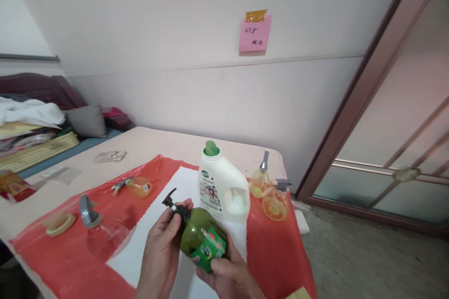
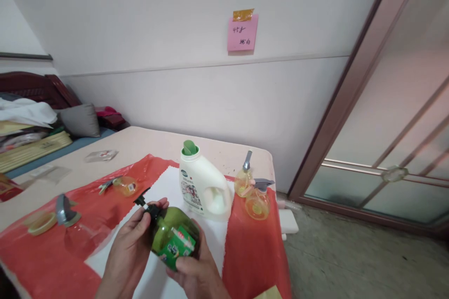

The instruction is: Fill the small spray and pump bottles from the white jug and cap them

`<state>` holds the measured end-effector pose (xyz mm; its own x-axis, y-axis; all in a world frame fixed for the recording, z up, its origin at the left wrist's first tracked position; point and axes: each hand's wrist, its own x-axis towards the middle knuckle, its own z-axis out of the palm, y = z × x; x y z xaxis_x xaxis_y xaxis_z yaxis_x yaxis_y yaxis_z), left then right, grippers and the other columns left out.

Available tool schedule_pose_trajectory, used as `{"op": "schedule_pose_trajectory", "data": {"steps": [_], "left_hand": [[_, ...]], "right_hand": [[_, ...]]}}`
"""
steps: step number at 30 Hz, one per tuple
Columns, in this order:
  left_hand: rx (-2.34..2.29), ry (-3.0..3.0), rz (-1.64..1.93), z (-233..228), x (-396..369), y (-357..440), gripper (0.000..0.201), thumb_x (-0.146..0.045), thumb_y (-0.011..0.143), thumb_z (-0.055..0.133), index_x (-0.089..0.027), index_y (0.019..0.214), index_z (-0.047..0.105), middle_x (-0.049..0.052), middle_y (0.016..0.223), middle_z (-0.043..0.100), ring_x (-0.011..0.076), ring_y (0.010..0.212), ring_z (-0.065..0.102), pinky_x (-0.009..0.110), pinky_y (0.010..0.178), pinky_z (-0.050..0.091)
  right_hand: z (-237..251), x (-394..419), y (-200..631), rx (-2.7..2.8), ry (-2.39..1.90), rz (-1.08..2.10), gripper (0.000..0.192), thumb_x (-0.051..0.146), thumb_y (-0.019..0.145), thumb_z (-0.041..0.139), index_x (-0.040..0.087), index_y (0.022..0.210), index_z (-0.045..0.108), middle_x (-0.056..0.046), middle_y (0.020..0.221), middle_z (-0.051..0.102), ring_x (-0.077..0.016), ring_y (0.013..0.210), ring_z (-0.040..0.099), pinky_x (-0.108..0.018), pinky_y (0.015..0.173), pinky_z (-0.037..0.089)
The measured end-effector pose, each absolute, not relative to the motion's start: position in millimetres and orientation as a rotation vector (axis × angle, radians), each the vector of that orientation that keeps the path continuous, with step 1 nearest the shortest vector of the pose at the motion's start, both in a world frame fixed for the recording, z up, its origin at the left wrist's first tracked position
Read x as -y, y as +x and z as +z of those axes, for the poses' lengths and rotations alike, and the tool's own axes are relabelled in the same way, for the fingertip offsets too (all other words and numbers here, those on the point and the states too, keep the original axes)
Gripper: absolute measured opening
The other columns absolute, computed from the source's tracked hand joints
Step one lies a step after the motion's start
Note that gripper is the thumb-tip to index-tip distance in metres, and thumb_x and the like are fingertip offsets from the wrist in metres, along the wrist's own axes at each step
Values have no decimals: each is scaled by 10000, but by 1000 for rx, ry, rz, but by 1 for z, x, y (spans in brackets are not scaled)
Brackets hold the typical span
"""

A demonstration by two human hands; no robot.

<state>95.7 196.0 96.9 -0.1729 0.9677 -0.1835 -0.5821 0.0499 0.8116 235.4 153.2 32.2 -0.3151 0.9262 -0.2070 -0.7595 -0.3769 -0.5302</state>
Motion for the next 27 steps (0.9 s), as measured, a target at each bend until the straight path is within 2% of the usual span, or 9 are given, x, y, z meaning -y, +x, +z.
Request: {"op": "schedule_pose_trajectory", "data": {"steps": [4,6,8,11,13,16,21,24,27], "left_hand": [[-917,521,1521,98,-197,96,377,-338,606,888,-155,908,758,153,1020,767,349,1046,693,473,946,538],[-903,514,1523,99,-196,96,352,-324,622,880,-157,906,757,147,1017,768,341,1041,697,466,946,539],[-906,506,1530,99,-196,96,345,-319,626,878,-158,906,756,142,1021,767,334,1047,695,461,949,539],[-937,513,1516,98,-197,95,381,-328,604,891,-156,917,757,142,1040,762,336,1057,689,465,952,539],[-949,531,1497,97,-197,95,399,-338,590,897,-152,915,758,145,1046,759,339,1047,691,472,952,539],[-941,550,1494,96,-196,94,392,-335,583,899,-153,900,756,139,1042,758,338,1026,695,472,946,537],[-955,596,1453,93,-196,92,391,-332,598,894,-147,915,757,137,1043,756,319,1000,699,420,899,552],[-975,599,1451,93,-196,90,405,-339,603,892,-148,934,757,134,1019,760,308,975,704,397,861,567],[-1015,650,1453,93,-195,92,399,-334,604,892,-169,941,757,113,1033,761,290,965,705,356,814,581]], "right_hand": [[22,-160,235,453,-629,2103,935,827,583,682,177,1245,562,-51,829,756,-144,559,668,-211,472,445],[20,-163,235,419,-639,2239,1063,969,550,497,133,1197,601,-48,715,727,-144,513,644,-210,445,433],[22,-161,235,428,-624,2184,970,896,596,585,192,1263,574,-69,942,758,-176,743,708,-236,556,504],[29,-155,236,495,-599,1945,811,547,643,803,310,1354,493,-49,1295,666,-204,1039,672,-287,720,534],[30,-154,236,498,-601,1917,760,529,665,791,256,1324,530,-81,1186,713,-189,890,701,-249,637,510],[25,-157,236,408,-615,2057,784,752,693,659,145,1188,626,-85,837,753,-142,574,667,-199,477,445],[17,-165,237,264,-702,2312,940,900,771,278,87,1025,677,-59,573,672,-132,391,598,-195,387,397],[19,-165,241,443,-825,2239,968,920,740,293,93,1071,672,-130,813,740,-177,600,698,-246,522,492],[23,-162,246,810,-1010,1728,809,705,697,691,208,1320,548,-126,1292,651,-271,1163,622,-395,925,503]]}}
